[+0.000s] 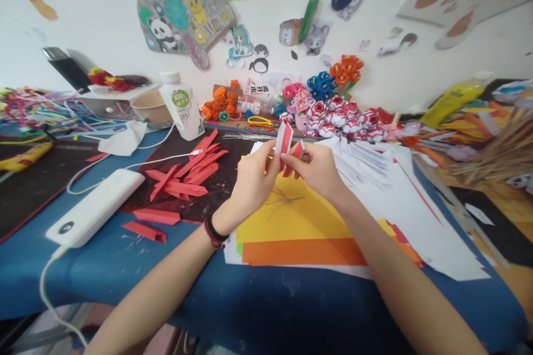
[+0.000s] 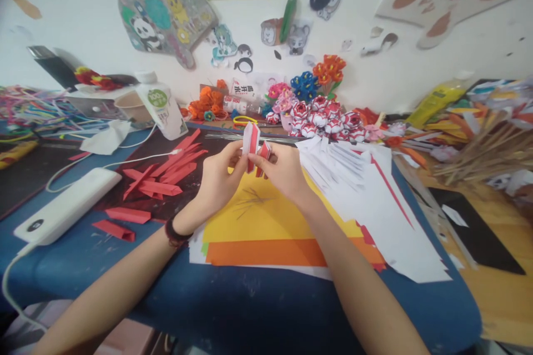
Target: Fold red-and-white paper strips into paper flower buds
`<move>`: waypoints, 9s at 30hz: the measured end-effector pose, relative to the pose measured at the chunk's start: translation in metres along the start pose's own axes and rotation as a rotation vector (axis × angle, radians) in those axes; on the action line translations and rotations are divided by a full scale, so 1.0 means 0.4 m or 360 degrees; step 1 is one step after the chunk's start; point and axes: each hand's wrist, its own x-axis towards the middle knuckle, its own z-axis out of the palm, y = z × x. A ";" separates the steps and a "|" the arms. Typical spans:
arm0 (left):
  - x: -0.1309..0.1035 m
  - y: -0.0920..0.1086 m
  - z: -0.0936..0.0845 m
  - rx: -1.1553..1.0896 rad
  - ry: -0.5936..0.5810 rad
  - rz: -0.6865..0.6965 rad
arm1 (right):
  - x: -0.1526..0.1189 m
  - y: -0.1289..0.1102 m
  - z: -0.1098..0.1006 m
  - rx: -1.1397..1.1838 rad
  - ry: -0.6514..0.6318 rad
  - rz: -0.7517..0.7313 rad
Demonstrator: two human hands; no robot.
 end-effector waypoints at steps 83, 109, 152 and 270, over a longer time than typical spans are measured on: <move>0.023 -0.058 0.005 -0.0756 -0.0247 -0.0223 | 0.007 -0.002 -0.025 -0.0092 -0.0095 0.0105; 0.075 -0.079 -0.109 -0.0189 -0.0126 -0.0312 | 0.001 -0.018 -0.013 -0.0105 -0.0167 0.0091; 0.016 -0.019 -0.012 -0.0676 -0.0462 -0.0366 | 0.013 -0.011 -0.029 0.0268 -0.0253 0.0469; 0.049 0.004 -0.084 -0.0889 -0.0818 -0.0554 | -0.010 -0.063 -0.027 0.0372 -0.0806 0.0470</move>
